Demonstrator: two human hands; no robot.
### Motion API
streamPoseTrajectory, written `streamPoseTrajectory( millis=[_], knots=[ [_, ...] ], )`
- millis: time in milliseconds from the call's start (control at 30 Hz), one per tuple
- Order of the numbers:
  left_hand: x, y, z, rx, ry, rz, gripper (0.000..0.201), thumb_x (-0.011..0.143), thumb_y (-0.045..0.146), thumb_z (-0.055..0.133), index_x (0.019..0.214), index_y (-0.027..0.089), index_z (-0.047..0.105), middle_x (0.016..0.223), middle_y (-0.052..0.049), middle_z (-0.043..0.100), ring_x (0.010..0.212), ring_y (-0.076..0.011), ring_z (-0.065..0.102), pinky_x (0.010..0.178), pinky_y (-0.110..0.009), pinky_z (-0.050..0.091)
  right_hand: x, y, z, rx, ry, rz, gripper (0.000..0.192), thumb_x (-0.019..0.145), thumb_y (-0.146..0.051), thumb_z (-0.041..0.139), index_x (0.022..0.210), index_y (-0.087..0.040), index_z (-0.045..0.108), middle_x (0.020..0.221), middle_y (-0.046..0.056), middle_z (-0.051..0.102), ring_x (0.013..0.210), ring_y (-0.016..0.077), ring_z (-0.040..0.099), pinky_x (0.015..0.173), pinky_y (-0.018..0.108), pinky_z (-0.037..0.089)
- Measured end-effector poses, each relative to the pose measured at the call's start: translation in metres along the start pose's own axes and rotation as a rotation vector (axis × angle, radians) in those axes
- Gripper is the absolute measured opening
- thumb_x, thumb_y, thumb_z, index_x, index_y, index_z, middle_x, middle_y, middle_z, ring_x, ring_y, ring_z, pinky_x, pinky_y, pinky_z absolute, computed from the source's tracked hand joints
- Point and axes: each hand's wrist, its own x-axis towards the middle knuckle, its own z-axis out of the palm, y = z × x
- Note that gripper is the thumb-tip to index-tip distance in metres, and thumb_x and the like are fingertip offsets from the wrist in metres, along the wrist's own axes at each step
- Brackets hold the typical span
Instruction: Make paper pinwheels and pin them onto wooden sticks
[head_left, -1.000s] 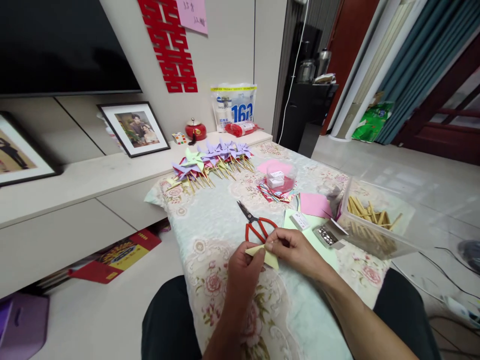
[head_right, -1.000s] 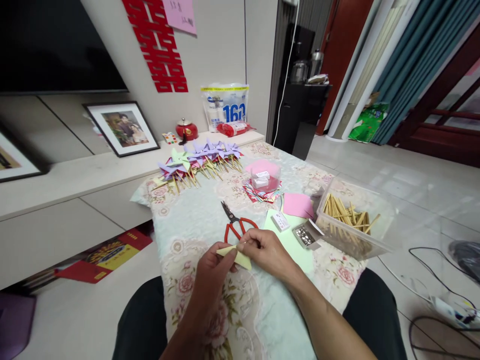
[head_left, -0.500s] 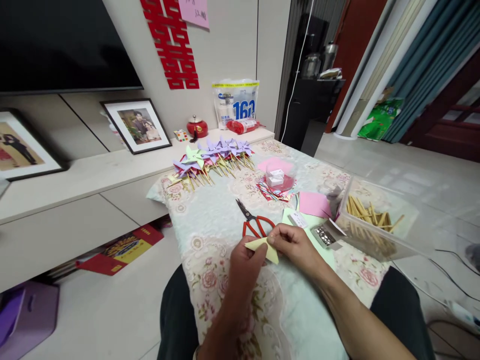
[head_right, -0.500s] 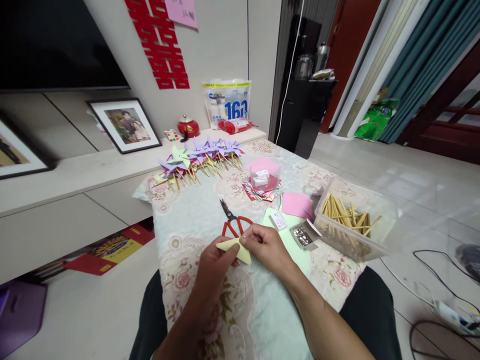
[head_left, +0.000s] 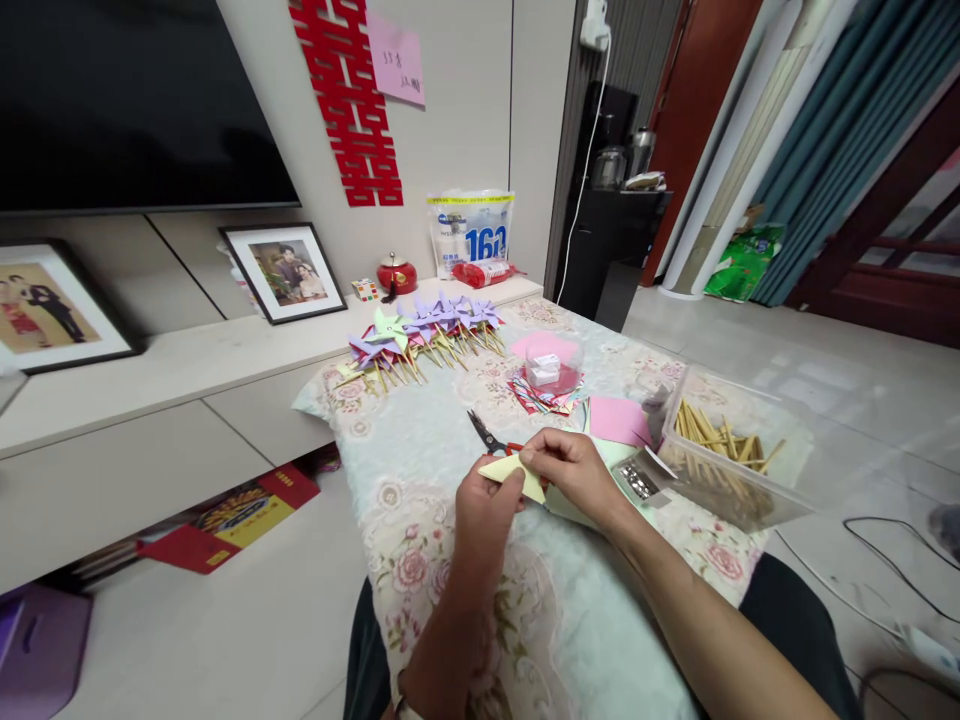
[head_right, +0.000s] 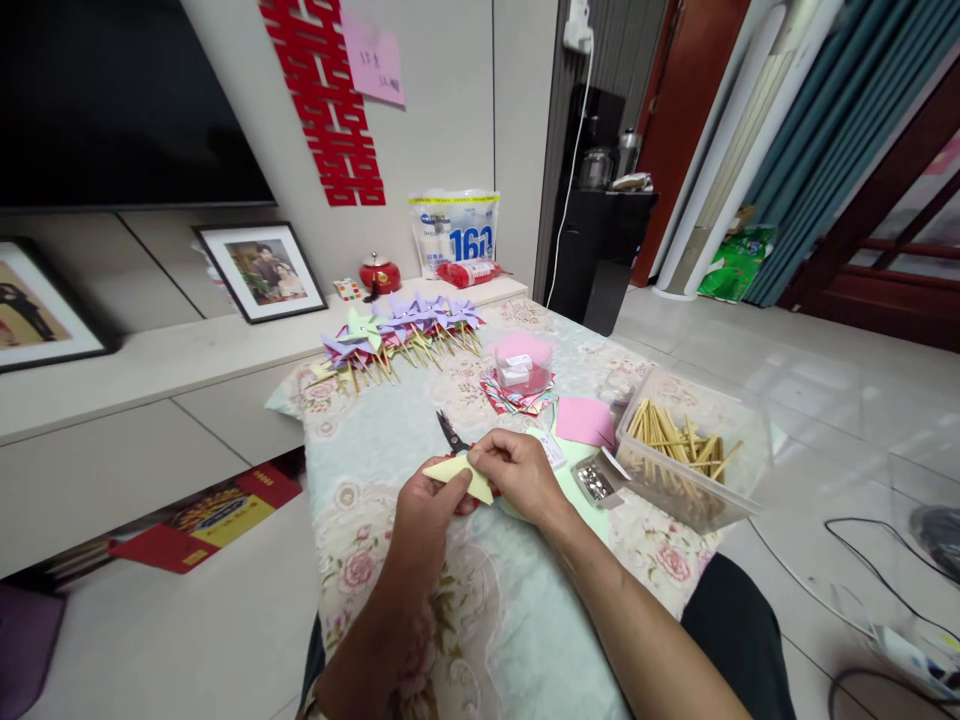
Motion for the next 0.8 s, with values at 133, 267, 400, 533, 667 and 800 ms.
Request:
streamPoseTrajectory(
  millis=[133, 267, 400, 533, 667, 800],
  knots=[
    [0.018, 0.006, 0.01, -0.137, -0.057, 0.059, 0.046, 0.068, 0.032, 0.077, 0.107, 0.014, 0.061, 0.083, -0.004, 0.07, 0.058, -0.0108, 0.057, 0.053, -0.022, 0.043, 0.029, 0.0, -0.004, 0.074, 0.075, 0.012, 0.019, 0.073, -0.034, 0.07, 0.065, -0.018, 0.064, 0.048, -0.004, 0.055, 0.044, 0.0106, 0.048, 0.045, 0.023, 0.034],
    [0.029, 0.003, 0.004, -0.245, -0.157, 0.072, 0.067, 0.065, 0.041, 0.082, 0.124, 0.018, 0.058, 0.094, -0.005, 0.068, 0.066, -0.0129, 0.06, 0.059, -0.024, 0.046, 0.039, 0.011, -0.005, 0.257, 0.031, 0.109, 0.02, 0.068, -0.035, 0.075, 0.066, -0.017, 0.064, 0.045, -0.005, 0.055, 0.041, 0.0091, 0.046, 0.043, 0.021, 0.032],
    [0.031, -0.002, -0.005, -0.266, -0.254, -0.001, 0.064, 0.063, 0.046, 0.085, 0.117, 0.019, 0.063, 0.082, -0.001, 0.067, 0.063, -0.0124, 0.059, 0.063, -0.026, 0.048, 0.031, 0.023, -0.003, 0.391, -0.025, 0.197, 0.026, 0.069, -0.039, 0.078, 0.072, -0.017, 0.065, 0.047, -0.004, 0.057, 0.038, 0.0086, 0.045, 0.04, 0.021, 0.033],
    [0.032, -0.003, -0.005, -0.294, -0.264, -0.026, 0.055, 0.061, 0.045, 0.087, 0.106, 0.02, 0.065, 0.077, 0.0, 0.067, 0.061, -0.0125, 0.06, 0.062, -0.026, 0.047, 0.026, 0.025, -0.005, 0.463, -0.043, 0.22, 0.026, 0.069, -0.039, 0.079, 0.074, -0.017, 0.065, 0.05, -0.003, 0.06, 0.038, 0.0097, 0.049, 0.04, 0.021, 0.035],
    [0.032, -0.002, -0.004, -0.298, -0.28, -0.033, 0.053, 0.06, 0.044, 0.088, 0.101, 0.019, 0.065, 0.076, 0.0, 0.067, 0.059, -0.0118, 0.059, 0.058, -0.024, 0.046, 0.024, 0.024, -0.007, 0.482, -0.075, 0.222, 0.027, 0.07, -0.041, 0.078, 0.075, -0.017, 0.064, 0.049, -0.003, 0.061, 0.038, 0.0121, 0.052, 0.039, 0.023, 0.036],
    [0.032, -0.005, -0.005, -0.28, -0.298, -0.044, 0.058, 0.061, 0.042, 0.088, 0.108, 0.019, 0.064, 0.076, 0.0, 0.068, 0.058, -0.0116, 0.06, 0.059, -0.025, 0.047, 0.023, 0.025, -0.008, 0.438, -0.045, 0.208, 0.027, 0.072, -0.041, 0.077, 0.074, -0.019, 0.062, 0.051, -0.002, 0.062, 0.039, 0.0136, 0.054, 0.041, 0.024, 0.036]
  ],
)
